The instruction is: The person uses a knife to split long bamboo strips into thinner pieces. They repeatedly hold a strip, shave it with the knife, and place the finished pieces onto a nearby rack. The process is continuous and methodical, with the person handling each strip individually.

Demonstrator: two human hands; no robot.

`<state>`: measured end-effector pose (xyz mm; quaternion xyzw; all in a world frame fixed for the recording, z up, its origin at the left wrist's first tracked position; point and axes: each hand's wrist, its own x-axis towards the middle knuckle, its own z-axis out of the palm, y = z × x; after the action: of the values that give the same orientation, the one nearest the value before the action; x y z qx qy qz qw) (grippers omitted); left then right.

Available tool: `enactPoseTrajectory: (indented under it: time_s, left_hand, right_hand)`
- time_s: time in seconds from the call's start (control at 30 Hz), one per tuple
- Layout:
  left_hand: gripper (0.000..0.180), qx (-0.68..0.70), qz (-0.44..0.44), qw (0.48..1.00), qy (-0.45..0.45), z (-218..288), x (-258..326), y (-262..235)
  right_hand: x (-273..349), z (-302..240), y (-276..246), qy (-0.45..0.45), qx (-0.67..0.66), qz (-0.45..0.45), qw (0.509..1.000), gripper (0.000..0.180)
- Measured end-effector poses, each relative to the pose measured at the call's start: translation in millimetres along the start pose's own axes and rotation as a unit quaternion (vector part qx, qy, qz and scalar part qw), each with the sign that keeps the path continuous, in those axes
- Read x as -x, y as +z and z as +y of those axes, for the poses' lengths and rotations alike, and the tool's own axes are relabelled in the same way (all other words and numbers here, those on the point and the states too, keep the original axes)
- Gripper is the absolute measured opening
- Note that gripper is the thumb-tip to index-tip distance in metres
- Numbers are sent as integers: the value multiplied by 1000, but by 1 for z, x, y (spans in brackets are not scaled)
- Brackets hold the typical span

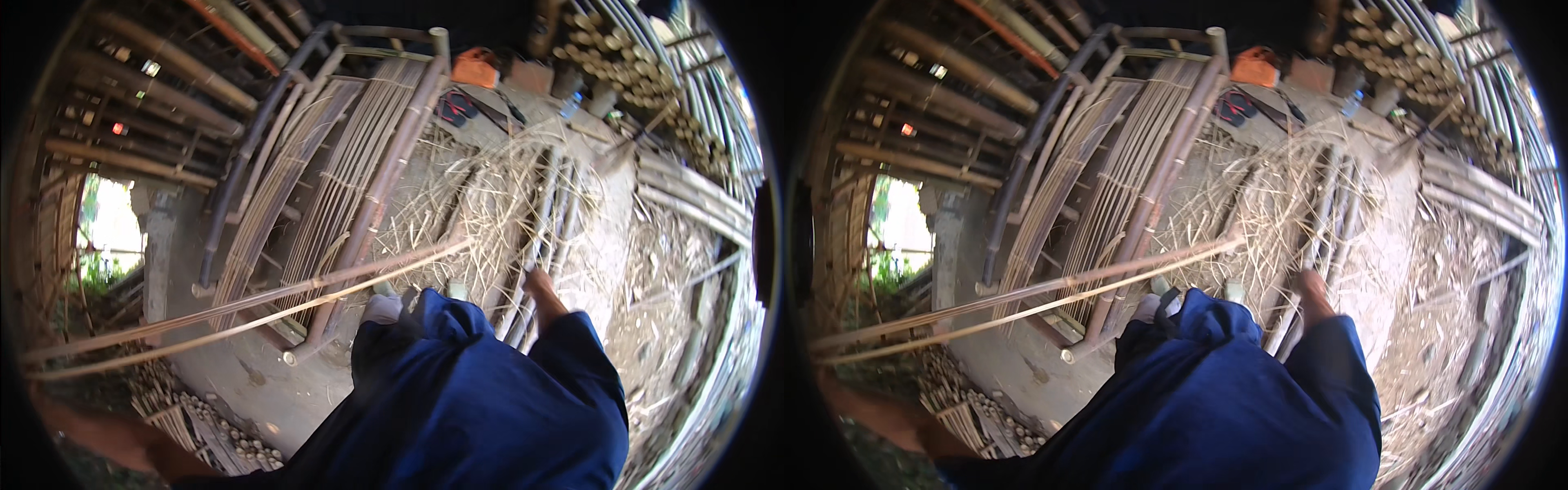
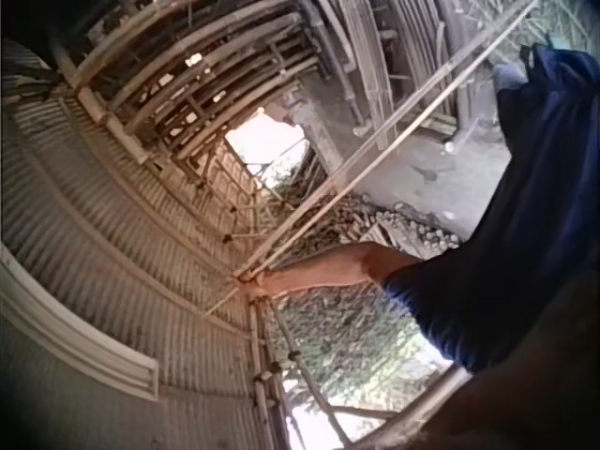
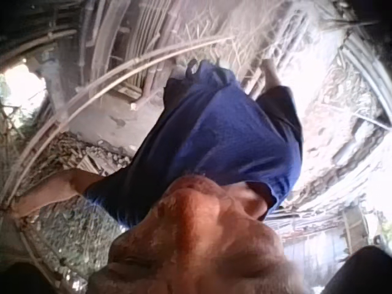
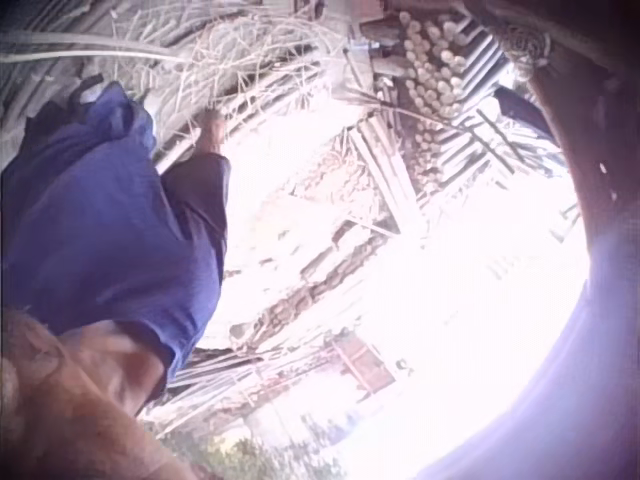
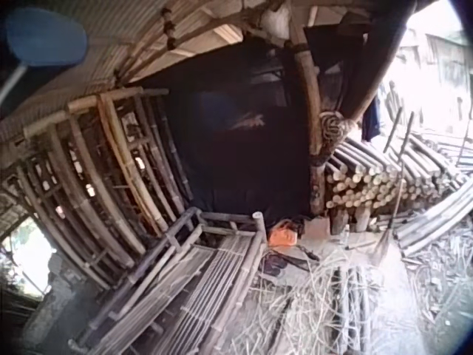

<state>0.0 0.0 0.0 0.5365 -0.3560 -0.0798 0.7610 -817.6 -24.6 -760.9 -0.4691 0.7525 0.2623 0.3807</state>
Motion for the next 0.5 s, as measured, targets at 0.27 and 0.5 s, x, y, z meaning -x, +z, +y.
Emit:
enactPoseTrajectory:
  time_s: [0.27,0.5]
  left_hand:
    - [33,10,153,974,-169,-214,-75,-173]
    - [29,129,77,942,-299,-439,-135,-273]
  right_hand:
    - [75,24,64,137,-273,30,952,24]
    - [136,-57,111,116,-386,42,914,23]
